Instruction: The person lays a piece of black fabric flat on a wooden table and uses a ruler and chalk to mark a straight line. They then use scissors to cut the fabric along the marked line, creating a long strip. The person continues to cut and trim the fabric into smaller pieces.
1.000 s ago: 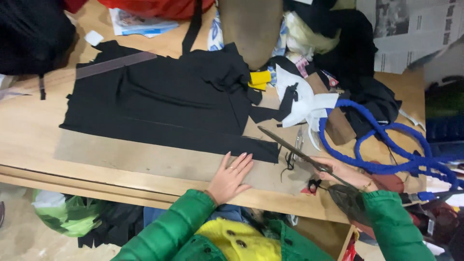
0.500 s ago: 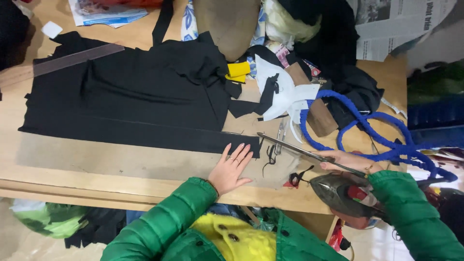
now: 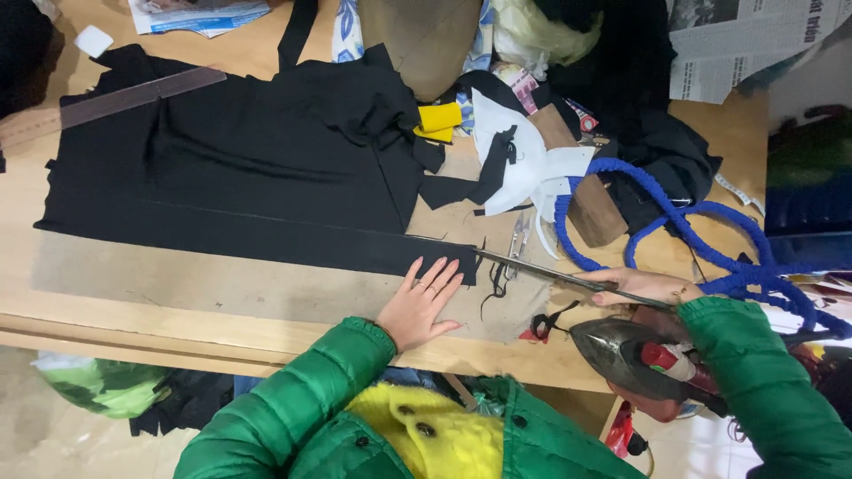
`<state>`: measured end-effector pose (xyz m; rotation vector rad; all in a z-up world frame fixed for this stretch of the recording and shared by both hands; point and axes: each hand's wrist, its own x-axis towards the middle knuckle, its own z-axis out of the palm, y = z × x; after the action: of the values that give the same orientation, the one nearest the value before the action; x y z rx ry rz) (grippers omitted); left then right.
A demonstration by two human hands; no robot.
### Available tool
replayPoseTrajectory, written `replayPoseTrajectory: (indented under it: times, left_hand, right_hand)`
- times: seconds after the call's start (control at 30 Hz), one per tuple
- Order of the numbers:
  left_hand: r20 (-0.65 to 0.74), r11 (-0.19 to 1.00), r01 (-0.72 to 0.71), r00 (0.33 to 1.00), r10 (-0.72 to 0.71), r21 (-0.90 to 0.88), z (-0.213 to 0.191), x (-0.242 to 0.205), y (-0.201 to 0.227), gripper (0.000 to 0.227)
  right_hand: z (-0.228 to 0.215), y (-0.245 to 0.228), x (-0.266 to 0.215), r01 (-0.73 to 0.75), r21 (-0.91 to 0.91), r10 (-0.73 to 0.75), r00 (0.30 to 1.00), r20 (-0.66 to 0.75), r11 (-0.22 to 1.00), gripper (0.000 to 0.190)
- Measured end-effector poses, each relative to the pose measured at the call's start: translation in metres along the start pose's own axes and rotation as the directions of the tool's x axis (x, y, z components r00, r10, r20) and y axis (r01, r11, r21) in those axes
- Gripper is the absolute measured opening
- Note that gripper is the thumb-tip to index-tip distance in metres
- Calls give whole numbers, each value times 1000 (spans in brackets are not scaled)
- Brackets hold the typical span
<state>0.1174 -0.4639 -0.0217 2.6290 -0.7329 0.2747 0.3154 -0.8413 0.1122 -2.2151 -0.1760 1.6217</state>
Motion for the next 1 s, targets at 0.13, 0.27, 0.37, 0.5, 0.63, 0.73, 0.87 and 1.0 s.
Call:
replayPoseTrajectory:
  times: [0.13,0.27,0.37,0.5,0.63,0.73,0.87,1.0]
  left_hand:
    - [26,1000,9,1000,-10,18,-1,0,0,86]
    - [23,999,11,1000,-12,39,-3,0,2,85]
    - [10,998,13,1000,-14,57,-3,-1,3,86]
    - [-8,998,3,1000,-2,69,-1,-2,3,86]
    - [-26,998,4,1000,-3,64,-1,-1,3,86]
    - [-35,997,4,999,-1,74,-4,0,3,86]
    - [-42,996,-2,999,6,91,-4,0,5,86]
    - [-43,994,-12,999,16,105,-3,1,2,86]
  right_hand:
    - [2,-16,5,39,-76,-36,999,40,996,73]
    - [-4,-12,22,67,-110,-62,997,47,992,76]
    - [-1,-22,29,104,-120,-96,993,69,987,76]
    - [-2,-16,44,154,-104,-146,986,77,983,77]
    - [5,-16,44,195,-91,-192,981,36,977,80]
    - [6,-8,48,212,-72,-212,977,7,975,78]
    - [9,2,51,211,-105,-215,976,-29,972,75]
    - [2,11,61,210,-134,-217,975,-42,969,73]
